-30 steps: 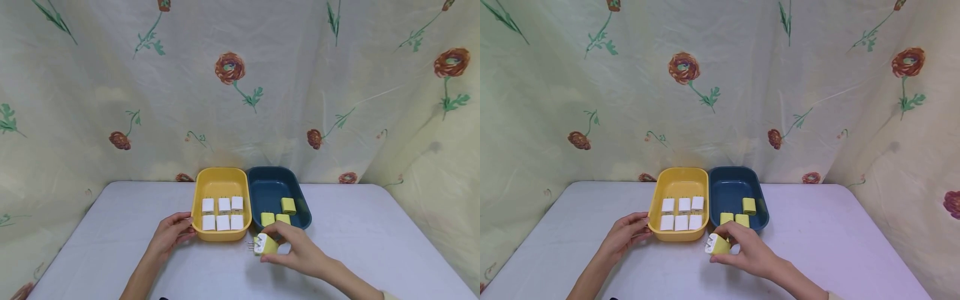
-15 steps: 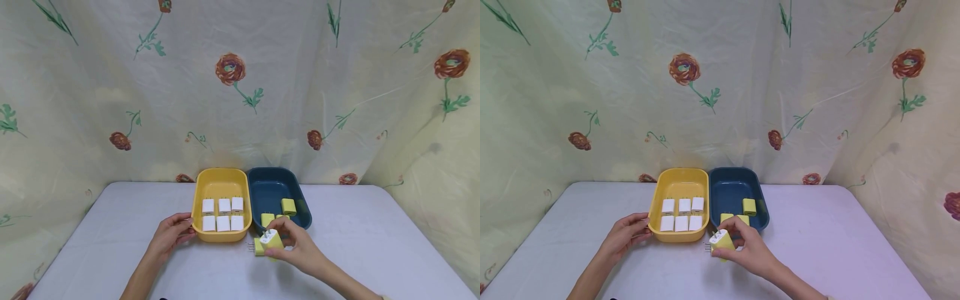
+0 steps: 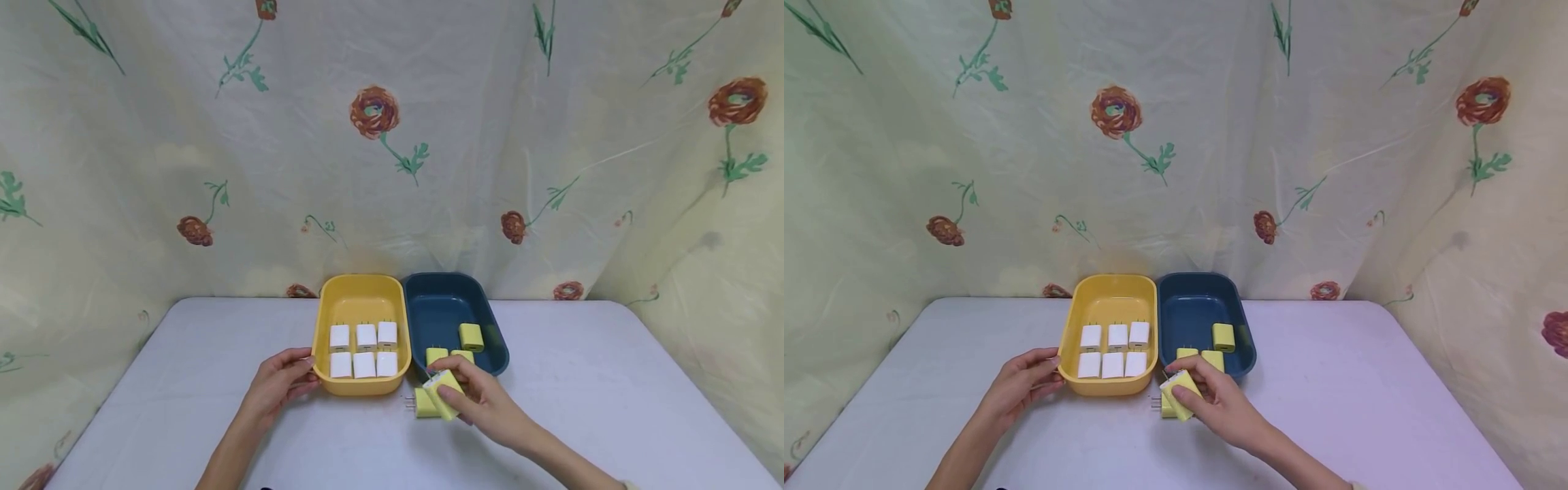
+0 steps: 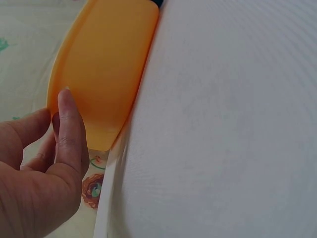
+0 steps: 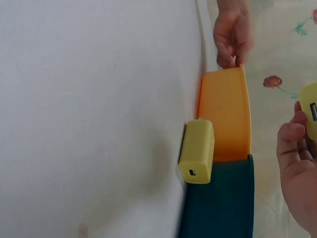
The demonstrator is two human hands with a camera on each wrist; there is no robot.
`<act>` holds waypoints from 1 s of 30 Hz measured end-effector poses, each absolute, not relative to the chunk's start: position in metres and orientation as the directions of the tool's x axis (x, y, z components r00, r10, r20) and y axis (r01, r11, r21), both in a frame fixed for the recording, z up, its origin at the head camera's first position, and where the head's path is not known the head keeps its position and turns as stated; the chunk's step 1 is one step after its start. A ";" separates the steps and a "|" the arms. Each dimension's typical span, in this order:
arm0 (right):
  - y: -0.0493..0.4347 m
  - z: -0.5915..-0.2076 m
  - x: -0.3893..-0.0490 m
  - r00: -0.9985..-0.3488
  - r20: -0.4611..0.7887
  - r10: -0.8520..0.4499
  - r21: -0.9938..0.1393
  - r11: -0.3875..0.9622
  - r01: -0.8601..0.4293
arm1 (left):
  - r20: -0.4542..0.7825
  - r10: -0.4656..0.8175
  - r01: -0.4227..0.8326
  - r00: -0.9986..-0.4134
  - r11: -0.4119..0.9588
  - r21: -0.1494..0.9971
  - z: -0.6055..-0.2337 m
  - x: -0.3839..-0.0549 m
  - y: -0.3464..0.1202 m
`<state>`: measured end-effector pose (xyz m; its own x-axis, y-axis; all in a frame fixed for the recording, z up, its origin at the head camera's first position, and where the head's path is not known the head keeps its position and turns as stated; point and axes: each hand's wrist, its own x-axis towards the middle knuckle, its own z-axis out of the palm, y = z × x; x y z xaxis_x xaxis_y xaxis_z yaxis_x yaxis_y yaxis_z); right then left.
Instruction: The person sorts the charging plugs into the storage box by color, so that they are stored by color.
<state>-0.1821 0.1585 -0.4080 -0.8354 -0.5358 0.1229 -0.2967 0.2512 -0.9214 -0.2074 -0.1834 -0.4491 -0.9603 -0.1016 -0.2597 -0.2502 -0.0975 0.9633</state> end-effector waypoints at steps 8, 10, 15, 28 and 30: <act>0.159 -0.406 -0.182 -0.823 0.057 -0.566 -0.970 0.164 -0.180 | -0.257 -0.099 -0.248 -0.961 -0.095 0.964 -0.448 -0.208 -0.182; 0.158 -0.405 -0.181 -0.821 0.048 -0.569 -0.982 0.121 -0.142 | -0.258 -0.101 -0.249 -0.961 -0.091 0.964 -0.448 -0.208 -0.182; 0.157 -0.407 -0.181 -0.848 0.036 -0.528 -0.994 0.065 -0.083 | -0.263 -0.109 -0.255 -0.959 -0.085 0.963 -0.448 -0.209 -0.181; 0.157 -0.407 -0.178 -0.929 -0.069 -0.364 -0.987 -0.113 0.118 | -0.263 -0.101 -0.253 -0.959 -0.099 0.962 -0.448 -0.207 -0.182; 0.157 -0.407 -0.178 -0.935 -0.068 -0.348 -0.989 -0.102 0.110 | -0.261 -0.100 -0.251 -0.960 -0.100 0.963 -0.449 -0.207 -0.182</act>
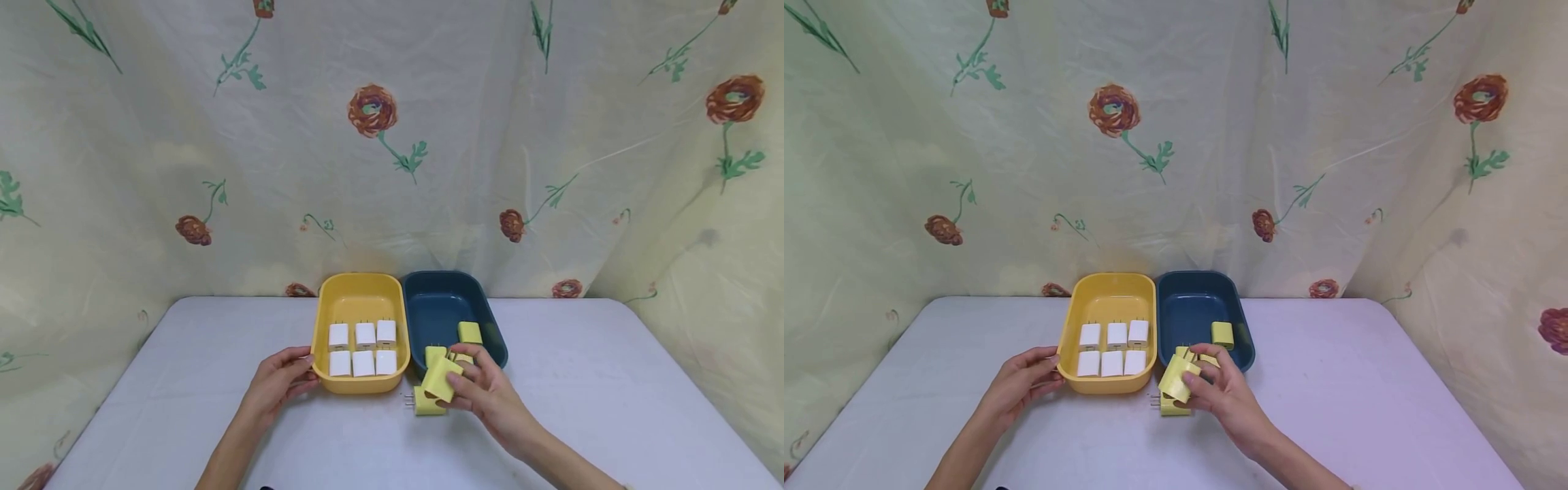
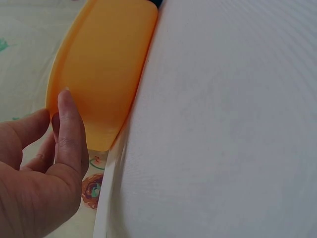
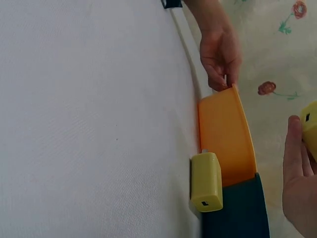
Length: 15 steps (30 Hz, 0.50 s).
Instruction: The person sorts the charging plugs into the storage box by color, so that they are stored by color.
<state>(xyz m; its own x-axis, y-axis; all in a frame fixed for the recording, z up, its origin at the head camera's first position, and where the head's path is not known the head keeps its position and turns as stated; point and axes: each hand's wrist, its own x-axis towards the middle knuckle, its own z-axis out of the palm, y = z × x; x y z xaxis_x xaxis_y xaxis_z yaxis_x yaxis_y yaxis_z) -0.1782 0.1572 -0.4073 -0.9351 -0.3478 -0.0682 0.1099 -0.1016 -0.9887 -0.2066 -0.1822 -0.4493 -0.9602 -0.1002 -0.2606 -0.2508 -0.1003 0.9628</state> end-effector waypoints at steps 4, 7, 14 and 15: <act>0.157 -0.409 -0.180 -0.947 -0.044 -0.317 -0.993 -0.094 0.077 | -0.259 -0.100 -0.249 -0.961 -0.100 0.963 -0.449 -0.206 -0.183; 0.157 -0.412 -0.181 -0.952 -0.042 -0.303 -0.992 -0.098 0.075 | -0.262 -0.100 -0.252 -0.960 -0.103 0.962 -0.450 -0.207 -0.183; 0.157 -0.411 -0.181 -0.942 -0.125 -0.311 -0.981 -0.103 0.164 | -0.256 -0.098 -0.245 -0.962 -0.111 0.963 -0.450 -0.207 -0.182; 0.157 -0.411 -0.181 -0.940 -0.132 -0.313 -0.980 -0.098 0.170 | -0.253 -0.097 -0.242 -0.963 -0.110 0.964 -0.450 -0.207 -0.182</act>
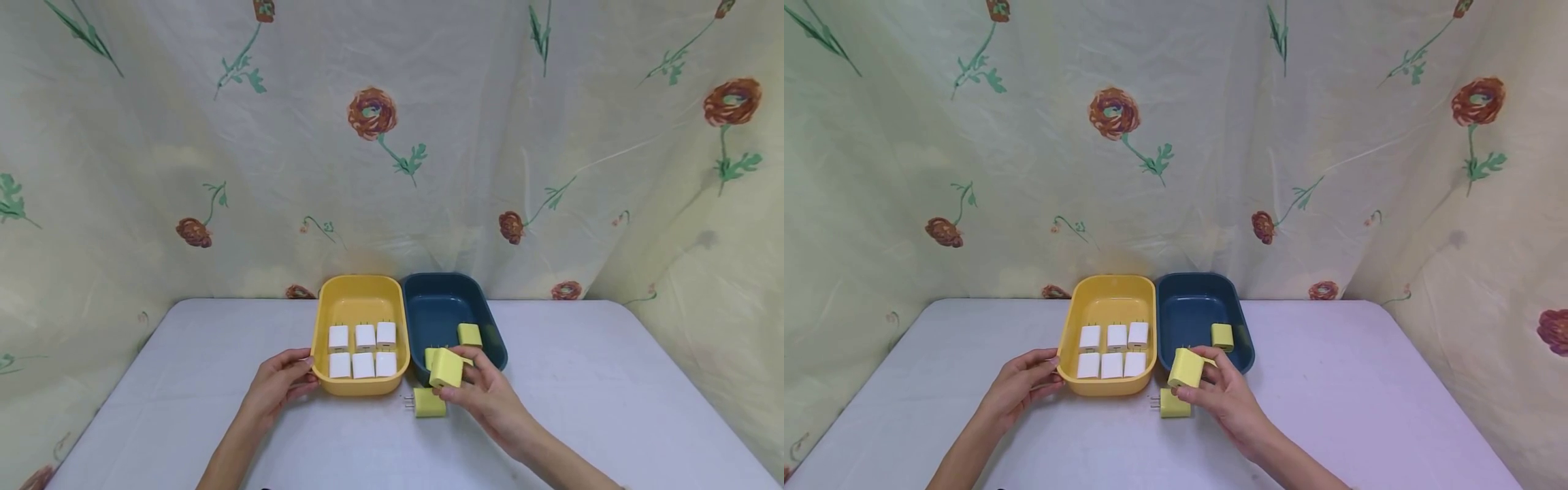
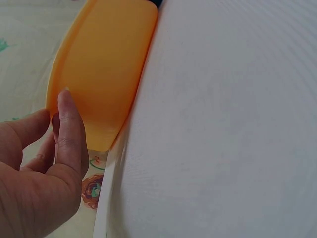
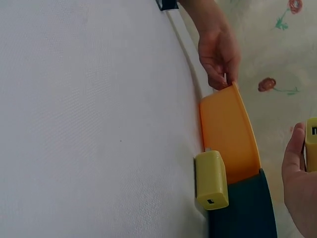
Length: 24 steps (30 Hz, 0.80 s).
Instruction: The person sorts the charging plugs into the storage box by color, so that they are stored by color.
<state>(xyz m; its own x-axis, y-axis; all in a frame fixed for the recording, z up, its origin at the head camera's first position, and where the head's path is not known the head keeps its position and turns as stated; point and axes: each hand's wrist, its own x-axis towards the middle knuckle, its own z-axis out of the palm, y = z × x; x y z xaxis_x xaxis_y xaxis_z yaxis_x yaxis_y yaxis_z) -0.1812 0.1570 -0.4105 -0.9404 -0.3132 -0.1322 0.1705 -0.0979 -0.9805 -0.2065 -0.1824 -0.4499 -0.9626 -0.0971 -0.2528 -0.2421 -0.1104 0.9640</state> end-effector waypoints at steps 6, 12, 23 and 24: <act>0.160 -0.411 -0.184 -0.951 -0.110 -0.289 -0.991 -0.040 0.127 | -0.248 -0.093 -0.238 -0.964 -0.106 0.965 -0.449 -0.206 -0.182; 0.169 -0.408 -0.194 -0.968 -0.042 -0.247 -0.999 0.005 0.042 | -0.250 -0.088 -0.240 -0.964 -0.108 0.965 -0.449 -0.206 -0.183; 0.188 -0.405 -0.226 -0.978 -0.035 -0.203 -0.978 0.208 -0.008 | -0.252 -0.093 -0.242 -0.963 -0.108 0.964 -0.449 -0.206 -0.183; 0.189 -0.405 -0.229 -0.979 -0.037 -0.198 -0.973 0.230 -0.010 | -0.253 -0.094 -0.243 -0.963 -0.107 0.964 -0.449 -0.206 -0.183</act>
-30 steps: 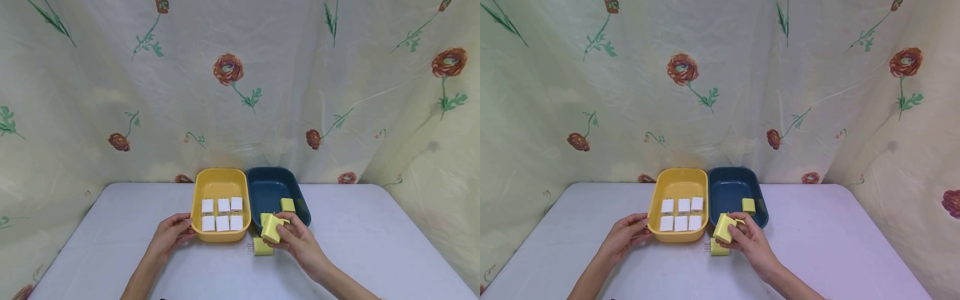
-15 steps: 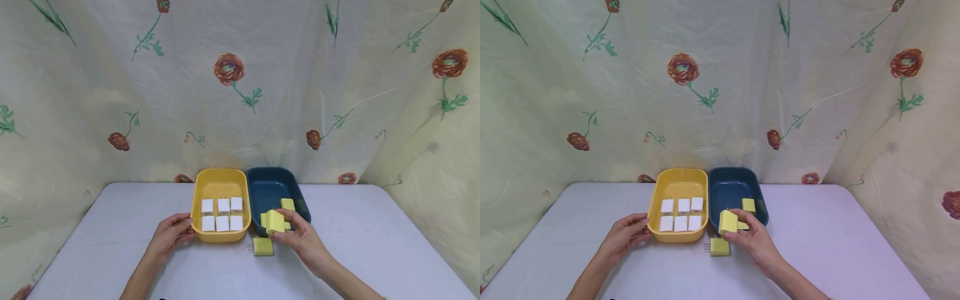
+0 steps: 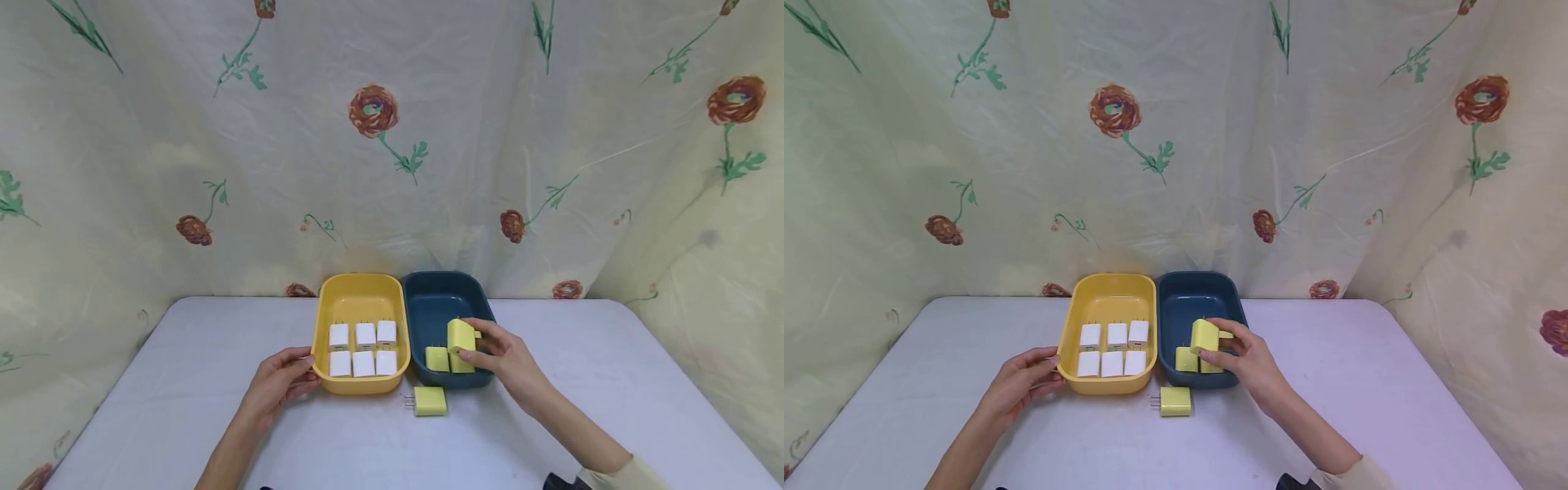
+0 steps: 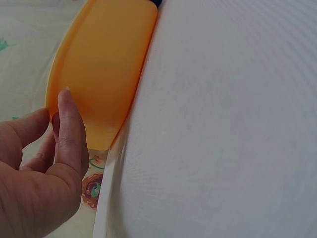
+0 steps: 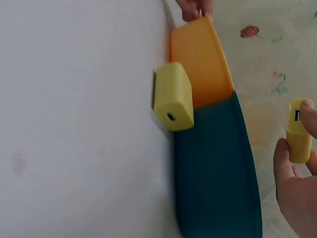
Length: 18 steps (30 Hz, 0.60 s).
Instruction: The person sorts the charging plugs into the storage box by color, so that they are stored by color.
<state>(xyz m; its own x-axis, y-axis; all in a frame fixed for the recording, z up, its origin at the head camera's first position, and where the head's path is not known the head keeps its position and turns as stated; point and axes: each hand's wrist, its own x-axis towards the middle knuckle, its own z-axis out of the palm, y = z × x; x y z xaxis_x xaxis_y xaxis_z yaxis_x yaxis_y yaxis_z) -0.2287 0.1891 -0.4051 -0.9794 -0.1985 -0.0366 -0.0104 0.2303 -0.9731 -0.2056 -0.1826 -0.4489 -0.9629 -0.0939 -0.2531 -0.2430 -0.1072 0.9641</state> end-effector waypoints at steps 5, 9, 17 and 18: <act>0.189 -0.408 -0.245 -0.981 -0.028 -0.189 -0.947 0.321 -0.035 | -0.260 -0.102 -0.250 -0.960 -0.099 0.963 -0.447 -0.206 -0.183; 0.185 -0.412 -0.259 -0.983 -0.036 -0.180 -0.934 0.356 -0.031 | -0.254 -0.108 -0.245 -0.961 -0.087 0.966 -0.447 -0.206 -0.185; 0.184 -0.418 -0.280 -0.987 -0.002 -0.163 -0.848 0.523 -0.084 | -0.261 -0.101 -0.251 -0.960 -0.100 0.963 -0.449 -0.207 -0.184; 0.184 -0.418 -0.282 -0.987 0.005 -0.161 -0.836 0.541 -0.092 | -0.262 -0.102 -0.252 -0.960 -0.100 0.962 -0.449 -0.207 -0.183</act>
